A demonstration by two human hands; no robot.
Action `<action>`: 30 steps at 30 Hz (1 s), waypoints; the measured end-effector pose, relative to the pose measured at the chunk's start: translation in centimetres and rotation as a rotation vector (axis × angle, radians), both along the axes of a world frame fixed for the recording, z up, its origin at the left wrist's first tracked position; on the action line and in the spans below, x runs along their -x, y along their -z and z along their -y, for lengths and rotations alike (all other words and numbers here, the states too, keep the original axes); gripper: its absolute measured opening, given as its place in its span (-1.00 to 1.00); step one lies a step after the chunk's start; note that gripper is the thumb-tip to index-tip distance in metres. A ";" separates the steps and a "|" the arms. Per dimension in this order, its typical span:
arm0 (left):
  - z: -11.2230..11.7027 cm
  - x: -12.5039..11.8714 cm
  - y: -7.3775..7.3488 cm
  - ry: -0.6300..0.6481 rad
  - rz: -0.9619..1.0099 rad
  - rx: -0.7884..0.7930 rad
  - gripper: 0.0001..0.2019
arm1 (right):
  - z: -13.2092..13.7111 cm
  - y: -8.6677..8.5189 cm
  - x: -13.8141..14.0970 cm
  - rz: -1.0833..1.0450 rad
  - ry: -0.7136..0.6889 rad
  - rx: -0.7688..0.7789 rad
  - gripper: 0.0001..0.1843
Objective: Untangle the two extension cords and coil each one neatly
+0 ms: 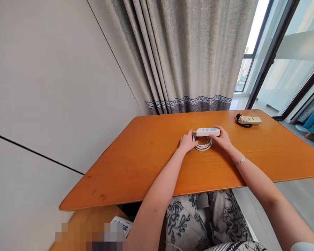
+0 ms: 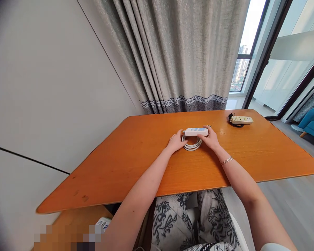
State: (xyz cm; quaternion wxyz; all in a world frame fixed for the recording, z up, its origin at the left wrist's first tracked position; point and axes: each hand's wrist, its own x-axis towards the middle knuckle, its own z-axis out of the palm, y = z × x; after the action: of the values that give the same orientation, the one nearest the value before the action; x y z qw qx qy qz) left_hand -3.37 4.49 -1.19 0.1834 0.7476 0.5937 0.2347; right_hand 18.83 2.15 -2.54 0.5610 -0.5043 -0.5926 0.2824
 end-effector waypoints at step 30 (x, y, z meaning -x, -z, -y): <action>-2.6 3.0 -0.2 -0.097 1.164 0.091 -0.49 | -1.6 -1.0 -4.7 -0.960 0.530 0.104 -0.67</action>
State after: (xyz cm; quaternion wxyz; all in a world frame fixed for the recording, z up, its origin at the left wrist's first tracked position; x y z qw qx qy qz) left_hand -6.41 7.08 -0.96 0.5001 0.4589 0.4383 0.5893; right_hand 23.53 3.76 -1.56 0.7946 -0.4777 -0.1084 0.3587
